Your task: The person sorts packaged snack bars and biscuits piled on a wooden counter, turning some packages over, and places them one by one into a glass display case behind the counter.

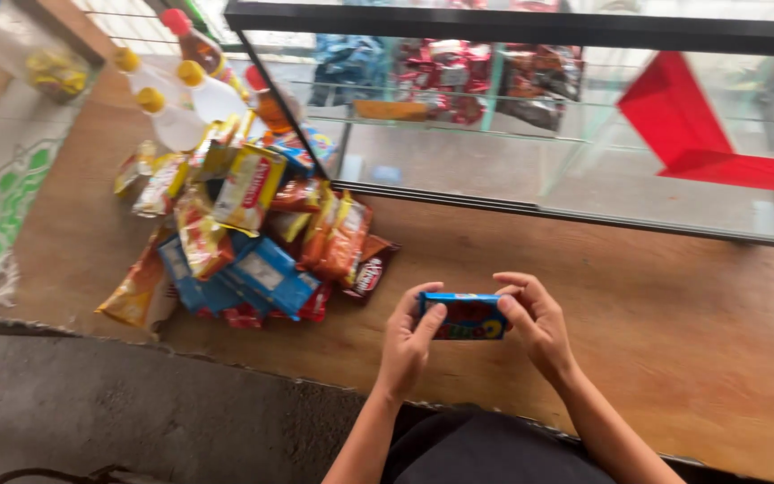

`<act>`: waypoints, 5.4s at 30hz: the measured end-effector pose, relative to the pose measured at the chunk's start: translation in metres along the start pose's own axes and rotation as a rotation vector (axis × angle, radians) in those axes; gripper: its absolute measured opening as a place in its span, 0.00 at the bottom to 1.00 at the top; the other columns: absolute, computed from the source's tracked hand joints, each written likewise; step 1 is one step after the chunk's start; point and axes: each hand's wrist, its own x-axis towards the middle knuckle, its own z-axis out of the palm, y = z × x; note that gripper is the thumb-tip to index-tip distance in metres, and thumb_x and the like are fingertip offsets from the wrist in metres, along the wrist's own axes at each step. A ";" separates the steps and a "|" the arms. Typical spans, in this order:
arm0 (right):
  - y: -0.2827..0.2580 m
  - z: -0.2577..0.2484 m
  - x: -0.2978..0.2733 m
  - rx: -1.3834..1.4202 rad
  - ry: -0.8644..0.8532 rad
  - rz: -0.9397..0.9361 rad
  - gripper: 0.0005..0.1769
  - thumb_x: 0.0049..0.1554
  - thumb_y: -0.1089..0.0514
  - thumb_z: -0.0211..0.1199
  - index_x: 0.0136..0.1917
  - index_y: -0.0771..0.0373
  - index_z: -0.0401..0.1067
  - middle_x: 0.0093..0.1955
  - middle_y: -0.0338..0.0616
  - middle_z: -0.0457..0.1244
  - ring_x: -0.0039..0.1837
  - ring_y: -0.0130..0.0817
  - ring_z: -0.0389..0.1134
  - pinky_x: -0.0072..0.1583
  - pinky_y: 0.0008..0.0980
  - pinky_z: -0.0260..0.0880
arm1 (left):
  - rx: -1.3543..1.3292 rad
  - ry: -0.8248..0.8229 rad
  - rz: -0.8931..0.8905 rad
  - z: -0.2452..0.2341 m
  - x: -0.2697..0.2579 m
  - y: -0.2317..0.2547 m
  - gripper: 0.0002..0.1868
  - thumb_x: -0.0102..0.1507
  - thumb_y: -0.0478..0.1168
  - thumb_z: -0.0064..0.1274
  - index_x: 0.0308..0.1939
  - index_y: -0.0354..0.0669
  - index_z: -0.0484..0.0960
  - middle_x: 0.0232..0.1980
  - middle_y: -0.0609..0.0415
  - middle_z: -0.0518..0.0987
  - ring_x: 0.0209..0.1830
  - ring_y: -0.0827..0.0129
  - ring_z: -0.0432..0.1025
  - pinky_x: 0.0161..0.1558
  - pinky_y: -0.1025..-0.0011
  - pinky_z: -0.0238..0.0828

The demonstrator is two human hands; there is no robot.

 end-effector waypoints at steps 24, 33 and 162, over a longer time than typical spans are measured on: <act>0.029 0.128 0.017 -0.506 0.406 -0.131 0.15 0.63 0.63 0.64 0.63 0.66 0.72 0.51 0.43 0.69 0.52 0.22 0.68 0.54 0.22 0.70 | 1.401 0.061 0.854 -0.221 -0.011 0.051 0.20 0.59 0.36 0.62 0.56 0.49 0.85 0.63 0.52 0.71 0.68 0.53 0.66 0.62 0.54 0.67; 0.033 0.134 0.010 -0.700 0.523 -0.171 0.09 0.63 0.62 0.66 0.57 0.63 0.77 0.55 0.45 0.68 0.50 0.31 0.69 0.52 0.29 0.69 | 1.440 -0.030 0.966 -0.236 0.010 0.037 0.17 0.60 0.41 0.65 0.54 0.52 0.86 0.64 0.59 0.73 0.69 0.58 0.63 0.58 0.52 0.56; -0.076 0.101 0.081 -0.283 -0.498 0.270 0.13 0.50 0.62 0.73 0.50 0.67 0.79 0.44 0.40 0.72 0.48 0.25 0.73 0.52 0.27 0.76 | -0.377 -0.357 -0.172 -0.212 -0.020 0.100 0.46 0.58 0.55 0.54 0.74 0.32 0.61 0.69 0.38 0.72 0.63 0.46 0.75 0.53 0.54 0.80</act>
